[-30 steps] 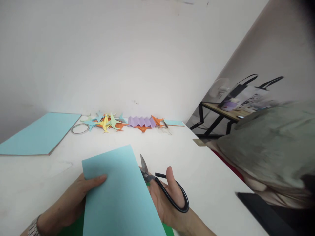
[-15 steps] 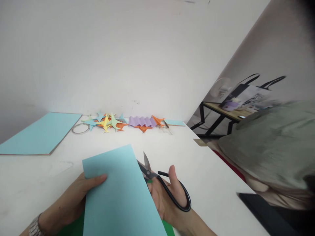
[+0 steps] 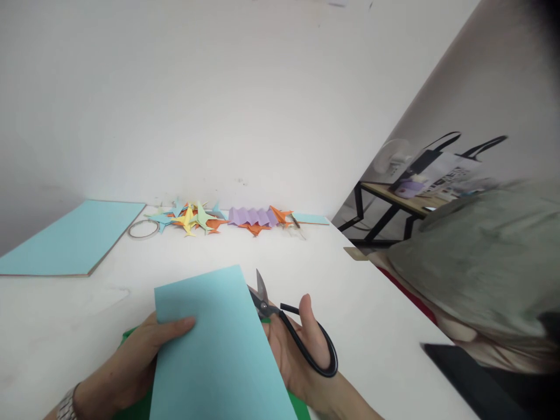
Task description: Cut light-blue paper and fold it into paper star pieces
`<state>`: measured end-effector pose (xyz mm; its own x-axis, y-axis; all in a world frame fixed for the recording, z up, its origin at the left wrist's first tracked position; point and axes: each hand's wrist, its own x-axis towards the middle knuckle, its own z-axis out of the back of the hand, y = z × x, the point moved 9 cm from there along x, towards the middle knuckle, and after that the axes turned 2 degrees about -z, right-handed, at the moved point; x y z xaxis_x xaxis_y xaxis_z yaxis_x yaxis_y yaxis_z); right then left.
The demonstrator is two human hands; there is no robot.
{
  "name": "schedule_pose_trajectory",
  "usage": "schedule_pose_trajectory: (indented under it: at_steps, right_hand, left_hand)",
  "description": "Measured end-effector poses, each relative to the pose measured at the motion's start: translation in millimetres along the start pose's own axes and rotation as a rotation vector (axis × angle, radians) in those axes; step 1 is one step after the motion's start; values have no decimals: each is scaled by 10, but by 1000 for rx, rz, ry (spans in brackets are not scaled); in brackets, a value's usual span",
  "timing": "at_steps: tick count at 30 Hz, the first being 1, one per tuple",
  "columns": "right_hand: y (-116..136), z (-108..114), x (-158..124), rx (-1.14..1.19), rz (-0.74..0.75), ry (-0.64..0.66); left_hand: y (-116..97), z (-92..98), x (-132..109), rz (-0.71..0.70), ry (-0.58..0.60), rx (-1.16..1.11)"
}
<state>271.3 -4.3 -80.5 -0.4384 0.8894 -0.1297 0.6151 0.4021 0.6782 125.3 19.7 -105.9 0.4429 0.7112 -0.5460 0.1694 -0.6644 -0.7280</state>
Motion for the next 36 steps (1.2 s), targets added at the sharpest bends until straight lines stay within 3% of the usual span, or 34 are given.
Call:
schedule_pose_trajectory:
  at_steps: [6,12,23,33,36]
  right_hand:
    - [-36,5,-27,64,-7,24]
    - [-24,33,-34,73,-3,23]
    - [-73,-71,-25,104,-71,201]
    - [-9,-42,-58,27,-64,114]
    - [-10,-84,-66,46,-69,172]
  left_hand:
    - [59,-31,-31,28,-61,-21]
    - [119,-66,-19,42,-38,-35]
    - [24,85,-95,90,-72,-170]
    - [42,-7,-60,63,21,32]
    - [40,1,-70,69,27,25]
